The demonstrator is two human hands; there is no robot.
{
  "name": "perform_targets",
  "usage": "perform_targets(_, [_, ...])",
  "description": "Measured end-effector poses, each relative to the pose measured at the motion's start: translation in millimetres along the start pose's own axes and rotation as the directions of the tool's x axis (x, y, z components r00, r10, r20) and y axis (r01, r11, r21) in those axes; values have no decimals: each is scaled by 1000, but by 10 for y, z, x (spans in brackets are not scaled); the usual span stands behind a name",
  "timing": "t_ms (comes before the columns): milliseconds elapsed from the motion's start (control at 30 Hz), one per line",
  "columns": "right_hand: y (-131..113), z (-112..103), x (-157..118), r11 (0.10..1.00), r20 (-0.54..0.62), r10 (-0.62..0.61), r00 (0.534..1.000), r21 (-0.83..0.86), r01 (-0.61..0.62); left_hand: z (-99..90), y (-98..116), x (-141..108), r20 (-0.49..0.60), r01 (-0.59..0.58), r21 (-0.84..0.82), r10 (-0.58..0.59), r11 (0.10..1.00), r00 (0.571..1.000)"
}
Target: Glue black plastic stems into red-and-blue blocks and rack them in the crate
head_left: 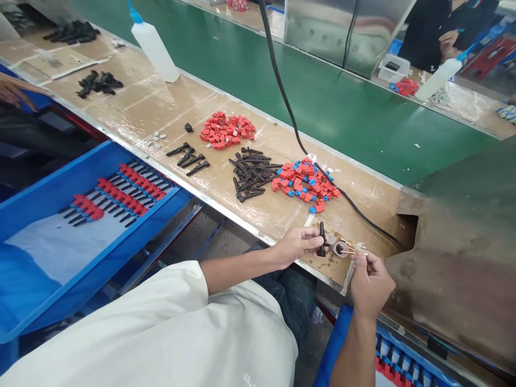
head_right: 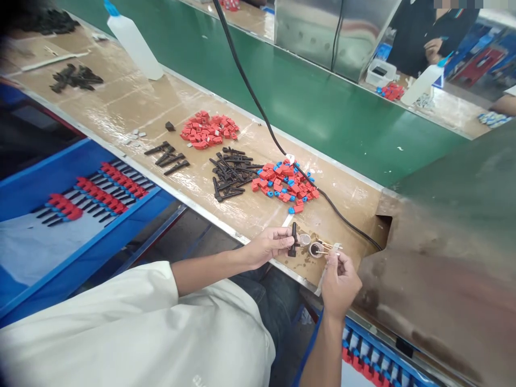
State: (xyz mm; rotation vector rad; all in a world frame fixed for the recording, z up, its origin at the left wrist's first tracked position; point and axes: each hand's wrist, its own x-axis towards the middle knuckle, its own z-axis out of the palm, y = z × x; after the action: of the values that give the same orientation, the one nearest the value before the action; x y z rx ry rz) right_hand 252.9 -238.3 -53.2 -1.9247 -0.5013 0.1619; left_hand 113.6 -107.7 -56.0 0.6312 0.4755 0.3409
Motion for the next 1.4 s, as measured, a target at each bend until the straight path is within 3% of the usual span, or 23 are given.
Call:
perform_targets(200, [-18, 7, 13, 967, -20, 120, 993, 231, -112, 15, -25, 32, 19, 67, -133, -65, 989, 998])
perform_targets(333, [-140, -74, 26, 826, 58, 265, 962, 501, -258, 30, -6, 23, 79, 148, -213, -134, 966, 988])
perform_targets(433, [-299, -168, -72, 779, 126, 277, 953, 552, -300, 44, 6, 2, 120, 188, -242, -163, 952, 979])
perform_targets(667, [-524, -179, -448, 901, 37, 78, 996, 426, -86, 70, -26, -21, 165, 210, -242, -174, 947, 971])
perform_targets(933, [-493, -84, -489, 949, 72, -4, 997, 316, -19, 73, -27, -29, 131, 185, -166, -165, 969, 978])
perform_targets(1067, [-464, -92, -520, 977, 62, -151, 987, 160, 140, 80, -24, -59, 104, 99, -74, -91, 992, 990])
perform_targets(1233, [-418, -120, -524, 911, 81, -411, 908, 3, 412, 75, -10, -94, 104, -29, 144, 14, 989, 995])
perform_targets(1300, [-421, -140, -517, 831, 134, -541, 830, -69, 552, 68, -9, -101, 97, -46, 190, 28, 981, 995])
perform_targets(1400, [-441, -170, -518, 652, 229, -709, 667, -148, 744, 57, -13, -104, 89, -53, 214, 35, 975, 995])
